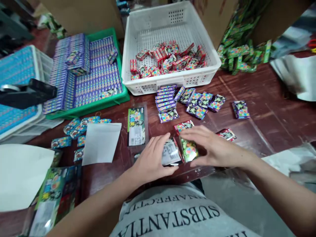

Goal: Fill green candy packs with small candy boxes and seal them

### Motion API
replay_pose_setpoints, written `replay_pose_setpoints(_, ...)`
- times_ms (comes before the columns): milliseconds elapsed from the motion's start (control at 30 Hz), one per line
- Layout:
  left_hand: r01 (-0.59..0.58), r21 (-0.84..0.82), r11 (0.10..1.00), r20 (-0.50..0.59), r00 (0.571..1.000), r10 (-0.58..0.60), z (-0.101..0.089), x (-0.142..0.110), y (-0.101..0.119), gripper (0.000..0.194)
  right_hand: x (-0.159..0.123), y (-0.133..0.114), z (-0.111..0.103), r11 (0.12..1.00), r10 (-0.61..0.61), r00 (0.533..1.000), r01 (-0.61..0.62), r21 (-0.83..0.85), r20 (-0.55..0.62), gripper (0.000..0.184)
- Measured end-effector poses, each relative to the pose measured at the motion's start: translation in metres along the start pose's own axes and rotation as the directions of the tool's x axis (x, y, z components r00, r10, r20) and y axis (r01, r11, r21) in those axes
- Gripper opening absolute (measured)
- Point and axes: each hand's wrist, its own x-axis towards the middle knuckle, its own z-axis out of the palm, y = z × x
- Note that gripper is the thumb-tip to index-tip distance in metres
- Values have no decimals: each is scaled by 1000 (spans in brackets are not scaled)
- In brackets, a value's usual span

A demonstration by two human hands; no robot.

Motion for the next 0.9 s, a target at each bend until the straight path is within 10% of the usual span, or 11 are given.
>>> replay_pose_setpoints(200, -12, -18, 1000, -27, 1000, 11, 10, -5, 5, 98, 16, -3, 27, 999, -40, 989, 43, -16, 142, 81)
replay_pose_setpoints(400, 121, -84, 989, -225, 965, -137, 29, 1, 15, 101, 26, 5, 23, 997, 51, 998, -53, 56, 27, 102)
replay_pose_setpoints(533, 227, -286, 931, -294, 904, -311, 35, 8, 17, 107, 35, 7, 21, 953, 273, 955, -251, 169, -118, 56)
replay_pose_setpoints(800, 190, -887, 421, -99, 812, -575, 31, 20, -9, 47, 60, 0, 66, 906, 407, 725, -245, 345, -555, 34)
replay_pose_setpoints(900, 177, -927, 331, -77, 774, -629, 29, 20, -9, 43, 64, 1, 67, 928, 372, 747, -285, 241, -550, 24)
